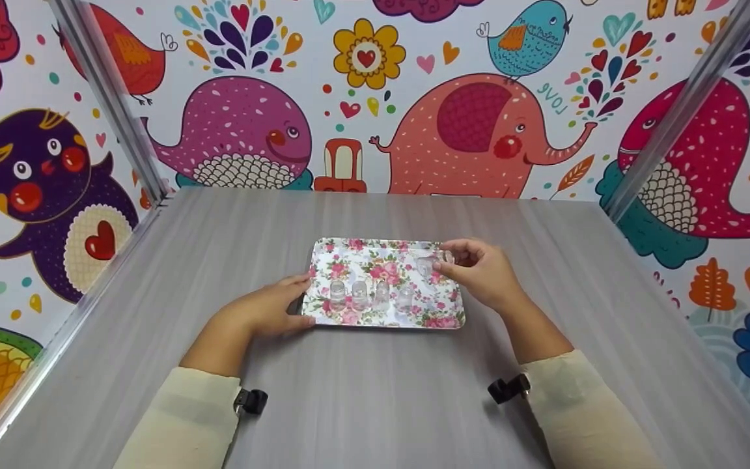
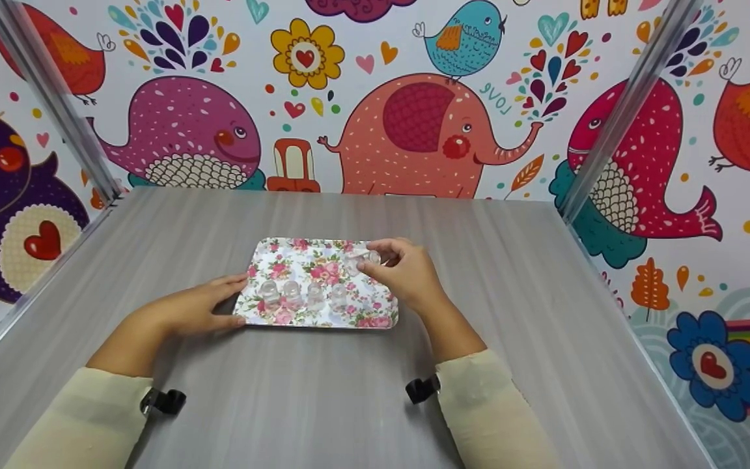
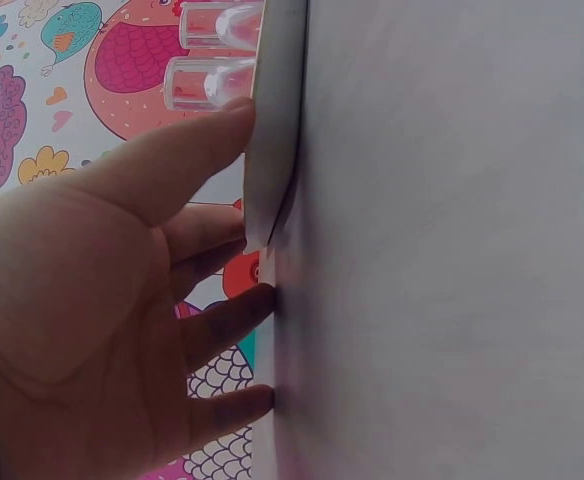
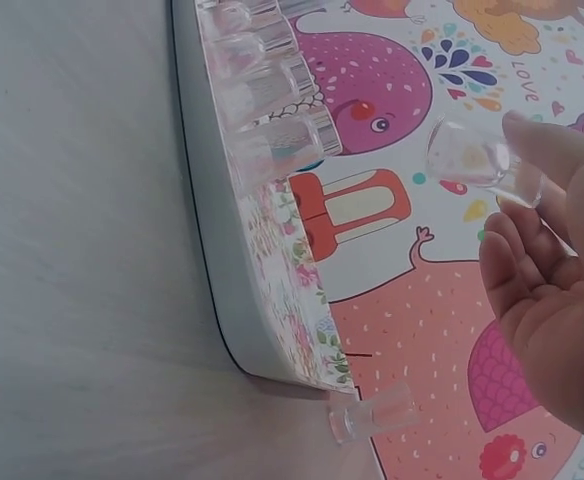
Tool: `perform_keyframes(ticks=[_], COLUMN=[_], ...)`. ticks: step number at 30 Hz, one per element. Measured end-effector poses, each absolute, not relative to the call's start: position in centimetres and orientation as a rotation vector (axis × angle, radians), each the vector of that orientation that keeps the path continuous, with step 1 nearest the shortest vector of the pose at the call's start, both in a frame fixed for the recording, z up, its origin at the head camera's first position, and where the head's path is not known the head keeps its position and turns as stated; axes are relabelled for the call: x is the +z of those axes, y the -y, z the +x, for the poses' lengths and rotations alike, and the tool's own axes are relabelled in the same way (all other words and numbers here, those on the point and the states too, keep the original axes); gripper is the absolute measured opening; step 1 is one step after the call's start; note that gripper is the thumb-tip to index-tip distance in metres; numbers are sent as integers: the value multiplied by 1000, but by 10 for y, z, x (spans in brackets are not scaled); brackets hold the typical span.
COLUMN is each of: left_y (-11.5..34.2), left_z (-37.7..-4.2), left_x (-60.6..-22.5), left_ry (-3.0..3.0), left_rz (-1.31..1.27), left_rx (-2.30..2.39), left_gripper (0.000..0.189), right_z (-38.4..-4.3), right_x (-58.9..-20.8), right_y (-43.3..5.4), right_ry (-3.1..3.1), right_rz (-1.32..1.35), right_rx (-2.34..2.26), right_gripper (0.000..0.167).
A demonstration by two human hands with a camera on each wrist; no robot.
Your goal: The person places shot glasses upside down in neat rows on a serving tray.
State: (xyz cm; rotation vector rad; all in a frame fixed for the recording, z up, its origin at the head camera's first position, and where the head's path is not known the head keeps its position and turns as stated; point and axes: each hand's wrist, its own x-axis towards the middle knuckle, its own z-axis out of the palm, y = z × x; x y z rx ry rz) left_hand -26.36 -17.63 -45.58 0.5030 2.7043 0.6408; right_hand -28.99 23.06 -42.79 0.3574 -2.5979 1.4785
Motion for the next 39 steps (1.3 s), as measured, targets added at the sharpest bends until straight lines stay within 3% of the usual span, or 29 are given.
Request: perform_keyframes(ticks=[5,39], left_y=[177,175], left_z=[-263,-263], left_x=[-456,-455], left_ry=[-2698,-2702], left_rz=[488,470], left_rx=[635,609], left_gripper=[86,87], right_z=[-290,-295], right_x=[-429,-454], right_y=[-229,-217], right_ry=[2625,2984], right_rz=[353,609], right_rx=[1481,1306], right_gripper=[48,34])
